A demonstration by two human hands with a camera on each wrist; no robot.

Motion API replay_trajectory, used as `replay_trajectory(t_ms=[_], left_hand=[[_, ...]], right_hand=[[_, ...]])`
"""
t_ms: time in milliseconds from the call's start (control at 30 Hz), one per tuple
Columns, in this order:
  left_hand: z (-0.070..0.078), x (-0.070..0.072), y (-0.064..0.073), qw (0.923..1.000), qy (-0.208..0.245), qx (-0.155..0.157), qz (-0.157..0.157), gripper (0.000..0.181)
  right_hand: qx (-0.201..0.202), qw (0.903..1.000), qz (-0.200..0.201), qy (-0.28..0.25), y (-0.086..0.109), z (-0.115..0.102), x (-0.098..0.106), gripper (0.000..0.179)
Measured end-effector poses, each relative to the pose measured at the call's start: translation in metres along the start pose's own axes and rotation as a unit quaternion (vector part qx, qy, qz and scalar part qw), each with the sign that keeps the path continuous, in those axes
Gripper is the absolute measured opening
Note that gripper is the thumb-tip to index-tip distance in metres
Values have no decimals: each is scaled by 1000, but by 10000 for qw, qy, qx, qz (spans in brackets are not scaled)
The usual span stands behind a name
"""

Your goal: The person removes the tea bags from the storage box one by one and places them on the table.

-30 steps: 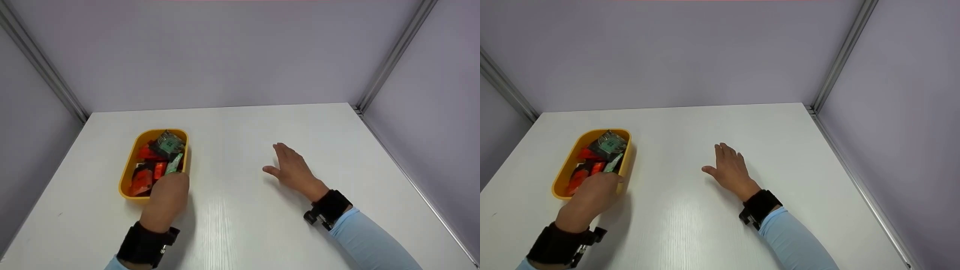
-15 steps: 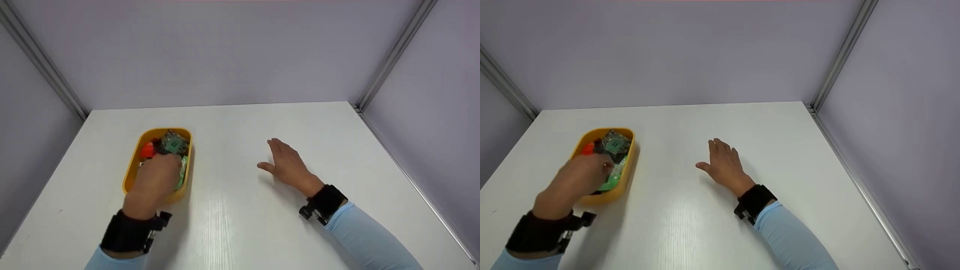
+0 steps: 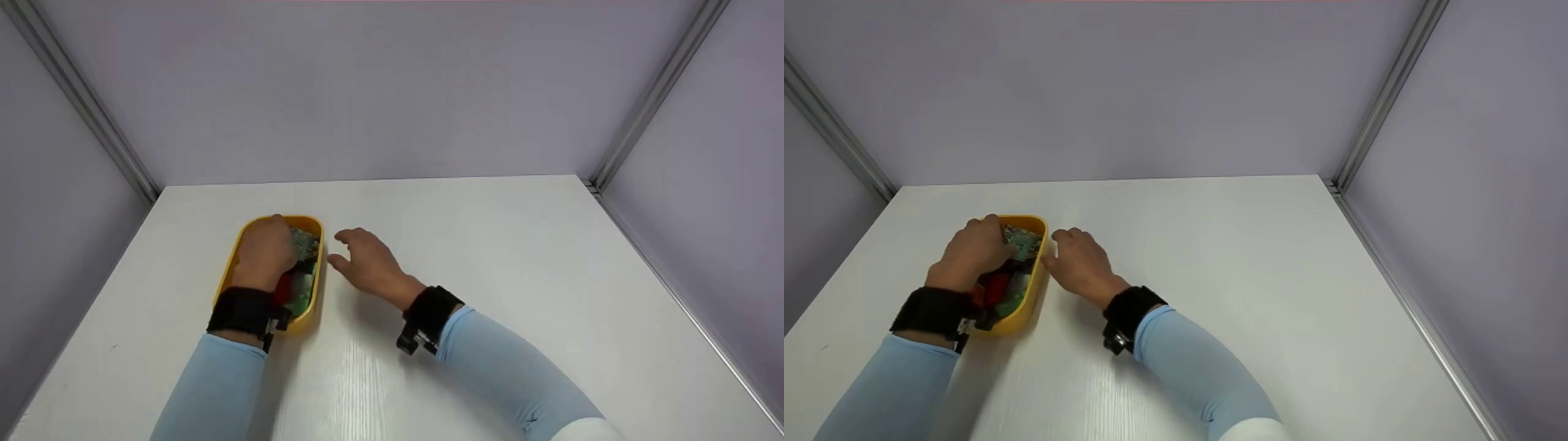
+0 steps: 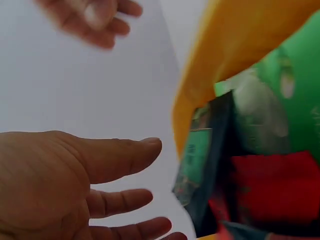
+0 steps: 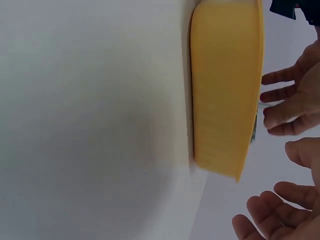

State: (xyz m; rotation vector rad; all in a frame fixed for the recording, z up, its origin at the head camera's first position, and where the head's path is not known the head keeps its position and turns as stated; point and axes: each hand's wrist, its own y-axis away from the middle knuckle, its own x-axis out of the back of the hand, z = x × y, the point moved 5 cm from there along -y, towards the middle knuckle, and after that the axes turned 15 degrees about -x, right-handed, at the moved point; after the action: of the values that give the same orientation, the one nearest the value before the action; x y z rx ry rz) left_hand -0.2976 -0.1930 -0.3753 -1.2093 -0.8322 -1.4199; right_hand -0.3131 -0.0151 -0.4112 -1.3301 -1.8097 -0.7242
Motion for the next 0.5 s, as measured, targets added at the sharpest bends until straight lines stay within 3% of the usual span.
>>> replay_trajectory(t_ms=[167, 333, 500], left_hand=[[1, -19, -5, 9992, 231, 120, -310, 59], [4, -21, -8, 9970, 574, 96, -512, 56], [6, -13, -5, 9972, 705, -59, -223, 51]], right_hand=[[142, 9999, -61, -68, -5, -15, -24, 42], [183, 9994, 30, 305, -5, -14, -31, 41], [273, 9994, 18, 196, -4, -10, -29, 44]])
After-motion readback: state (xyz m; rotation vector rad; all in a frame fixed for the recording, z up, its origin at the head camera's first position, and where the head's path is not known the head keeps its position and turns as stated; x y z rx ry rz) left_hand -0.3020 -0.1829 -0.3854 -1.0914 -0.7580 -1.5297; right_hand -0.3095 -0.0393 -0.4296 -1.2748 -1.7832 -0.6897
